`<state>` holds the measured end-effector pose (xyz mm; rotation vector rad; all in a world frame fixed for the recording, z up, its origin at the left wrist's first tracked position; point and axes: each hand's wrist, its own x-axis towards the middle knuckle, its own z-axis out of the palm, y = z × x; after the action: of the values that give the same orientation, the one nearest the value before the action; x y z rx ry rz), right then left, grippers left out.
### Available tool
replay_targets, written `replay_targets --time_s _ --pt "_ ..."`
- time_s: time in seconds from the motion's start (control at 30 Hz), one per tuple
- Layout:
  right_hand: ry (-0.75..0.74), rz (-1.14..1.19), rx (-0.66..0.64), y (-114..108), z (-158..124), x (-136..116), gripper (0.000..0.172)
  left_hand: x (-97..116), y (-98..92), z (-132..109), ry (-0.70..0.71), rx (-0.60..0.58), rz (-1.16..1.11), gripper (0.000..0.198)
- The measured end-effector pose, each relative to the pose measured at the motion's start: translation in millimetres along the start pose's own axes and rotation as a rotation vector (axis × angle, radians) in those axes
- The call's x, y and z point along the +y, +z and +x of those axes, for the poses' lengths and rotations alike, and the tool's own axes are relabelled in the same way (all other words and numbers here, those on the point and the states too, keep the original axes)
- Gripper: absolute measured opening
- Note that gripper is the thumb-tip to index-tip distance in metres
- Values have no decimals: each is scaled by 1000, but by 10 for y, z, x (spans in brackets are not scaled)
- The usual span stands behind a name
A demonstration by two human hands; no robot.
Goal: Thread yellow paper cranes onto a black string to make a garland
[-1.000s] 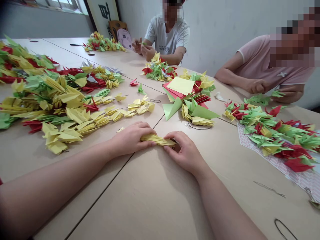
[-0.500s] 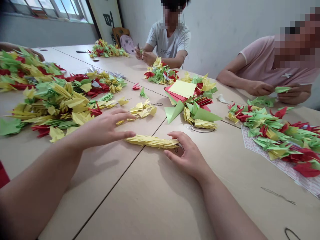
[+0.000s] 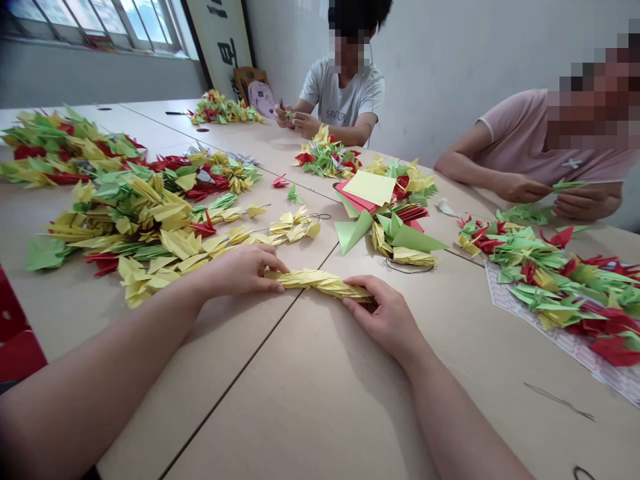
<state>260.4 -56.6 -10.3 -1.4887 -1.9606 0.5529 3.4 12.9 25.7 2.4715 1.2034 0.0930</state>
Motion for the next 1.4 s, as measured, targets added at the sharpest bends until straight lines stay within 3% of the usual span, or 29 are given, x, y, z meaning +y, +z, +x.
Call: replay_targets --time_s 0.2,0.37,0.43,0.6,0.73,0.83,0.9,1.0,1.1,1.2,1.3,1.4 --pt "50 3 -5 -2 -6 -11 30 -49 28 10 21 -20 -77 44" --pt "55 25 3 -8 -12 -14 43 48 108 -1 49 218 -58 72" --pt "68 95 7 -5 -13 10 46 109 159 19 118 235 -43 70" --pt "163 320 48 4 8 83 43 168 245 117 195 167 -56 40" --pt "272 495 197 9 55 111 31 147 250 161 203 167 -96 33" --pt "352 599 406 11 84 133 25 141 247 161 206 164 -109 36" --pt "399 604 529 7 92 159 24 137 245 158 187 168 -116 41" --pt "421 553 590 -20 91 213 21 119 243 161 158 160 -131 43" --pt "442 502 487 -91 83 268 17 100 243 167 159 145 -148 38" --pt "447 406 234 -204 69 309 15 111 250 164 162 161 -141 40" --pt "351 296 51 -293 51 328 18 146 258 154 154 203 -114 50" --pt "228 105 -24 -305 47 328 21 149 246 136 171 275 -80 54"
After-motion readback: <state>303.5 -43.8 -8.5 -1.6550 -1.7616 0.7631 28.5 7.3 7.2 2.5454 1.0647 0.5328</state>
